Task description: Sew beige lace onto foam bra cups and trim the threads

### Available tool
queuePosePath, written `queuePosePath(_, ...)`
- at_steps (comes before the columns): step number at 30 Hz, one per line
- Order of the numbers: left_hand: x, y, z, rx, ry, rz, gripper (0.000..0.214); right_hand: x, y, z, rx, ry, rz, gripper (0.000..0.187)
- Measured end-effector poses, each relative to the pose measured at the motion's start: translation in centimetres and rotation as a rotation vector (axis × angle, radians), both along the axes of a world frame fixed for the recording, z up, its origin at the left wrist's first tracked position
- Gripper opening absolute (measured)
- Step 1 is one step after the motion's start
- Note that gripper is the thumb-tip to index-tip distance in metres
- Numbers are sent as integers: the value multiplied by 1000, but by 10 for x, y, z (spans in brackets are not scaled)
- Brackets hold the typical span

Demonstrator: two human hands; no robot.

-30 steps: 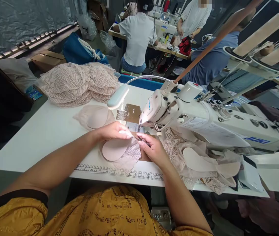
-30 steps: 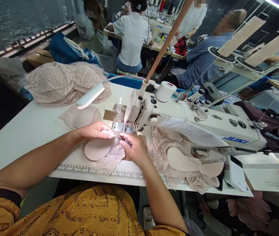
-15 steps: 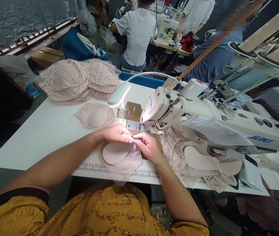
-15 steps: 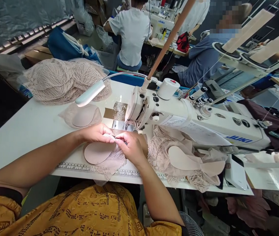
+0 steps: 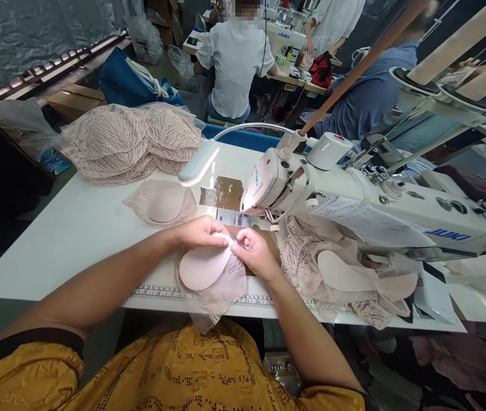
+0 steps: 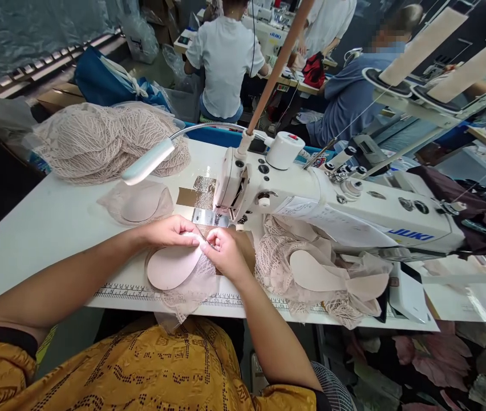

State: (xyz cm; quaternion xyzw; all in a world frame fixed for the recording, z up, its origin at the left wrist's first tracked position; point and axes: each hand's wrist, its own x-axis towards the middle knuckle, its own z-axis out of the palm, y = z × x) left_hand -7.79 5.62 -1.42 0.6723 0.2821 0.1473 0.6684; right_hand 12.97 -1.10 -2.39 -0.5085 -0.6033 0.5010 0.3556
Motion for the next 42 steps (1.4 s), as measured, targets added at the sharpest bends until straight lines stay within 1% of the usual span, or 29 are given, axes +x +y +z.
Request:
queuePosePath(3,-12,15,9,102,144,-13,30,12,0,6,36,-106,-59,18)
queuePosePath(5,-16,27,16,179,240,-9,28,21,1,11,73,-224,-42,16)
queuePosePath(7,-12,37,20,304,331,-3,25,27,3,15,114,-365,-10,12)
queuePosePath(9,-3,46,21,470,425,-6,21,29,5,14,135,-522,0,9)
queuePosePath(11,7,51,21,596,503,-10,16,29,6,11,135,-647,-16,13)
queuePosePath(13,15,50,25,698,541,17,15,31,6,5,151,-713,-63,20)
queuePosePath(14,18,47,28,783,557,41,18,32,5,3,175,-732,-96,24)
queuePosePath(17,23,24,38,1034,583,100,25,37,4,-2,300,-773,-164,30)
queuePosePath(18,25,13,39,1069,581,93,27,38,3,-3,349,-767,-156,31)
queuePosePath(20,30,-7,36,1096,561,42,29,37,3,-3,434,-716,-79,27)
queuePosePath(22,34,-23,25,1151,533,7,30,34,2,-2,474,-697,17,18)
queuePosePath(23,36,-27,18,1182,527,0,31,32,2,-1,476,-722,52,19)
queuePosePath(25,36,-29,6,1228,541,-5,36,29,2,-1,458,-817,85,27)
queuePosePath(27,35,-24,-2,1241,570,-26,45,27,3,-1,436,-891,101,31)
queuePosePath(29,32,-15,-4,1232,589,-60,51,26,4,-2,414,-933,116,36)
queuePosePath(33,30,3,-1,1217,597,-107,56,24,7,-3,351,-989,106,42)
queuePosePath(42,26,30,-2,1229,530,-225,55,19,9,2,298,-1028,90,45)
